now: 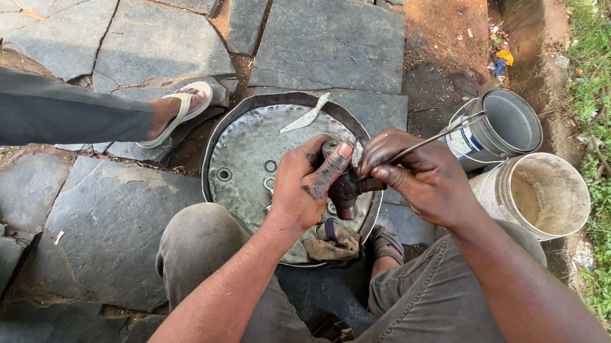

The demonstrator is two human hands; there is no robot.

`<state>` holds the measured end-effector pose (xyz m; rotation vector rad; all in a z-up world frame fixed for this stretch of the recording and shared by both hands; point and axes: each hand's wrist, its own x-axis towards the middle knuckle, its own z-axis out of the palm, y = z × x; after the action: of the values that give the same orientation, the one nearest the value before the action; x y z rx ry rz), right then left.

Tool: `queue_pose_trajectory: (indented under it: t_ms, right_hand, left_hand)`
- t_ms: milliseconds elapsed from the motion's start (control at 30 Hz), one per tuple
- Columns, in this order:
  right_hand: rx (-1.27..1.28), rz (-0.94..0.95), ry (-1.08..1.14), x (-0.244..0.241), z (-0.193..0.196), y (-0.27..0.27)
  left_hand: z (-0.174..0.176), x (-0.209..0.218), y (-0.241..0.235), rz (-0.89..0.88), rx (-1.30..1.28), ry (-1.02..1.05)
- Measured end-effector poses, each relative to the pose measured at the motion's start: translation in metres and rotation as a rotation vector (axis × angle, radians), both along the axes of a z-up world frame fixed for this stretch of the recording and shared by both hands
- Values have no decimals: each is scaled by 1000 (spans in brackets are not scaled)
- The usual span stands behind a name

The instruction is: The person sits on the ground and uses a screwdriver to disassemble a mechanical part over a metal tray. They remove small components, wipe the part with a cloth, and continue adjusting it with the tool.

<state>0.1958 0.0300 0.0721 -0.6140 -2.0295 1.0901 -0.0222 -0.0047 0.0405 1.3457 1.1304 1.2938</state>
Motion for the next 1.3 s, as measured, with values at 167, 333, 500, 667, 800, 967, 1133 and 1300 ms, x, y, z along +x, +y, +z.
queue_pose_trajectory:
  t_ms: [167,333,500,667,800,967,1133,1300]
  right_hand:
    - [-325,-201,229,-5,-10,0]
    - [-402,-109,306,-4,-12,1]
    - [-173,-25,143,-3,-12,-2]
    - [-343,-297,165,-10,-16,-1]
    - [-148,-107,75,-9,-6,-7]
    - [-223,-188,113,-18,-4,-15]
    - [31,-116,45,-18,0,-15]
    - [-17,-163,127,-13,-1,-10]
  left_hand:
    - [-3,0,0,-3,59,7]
    - [-14,5,3,-35,113,-127]
    - [-18,5,6,-88,43,-269]
    - [-19,7,6,-38,56,-209]
    - [-17,7,7,-13,77,-91]
    - [-25,9,8,-50,91,-187]
    - [-31,14,14,-139,7,-522]
    - [-35,13,12,-176,23,-553]
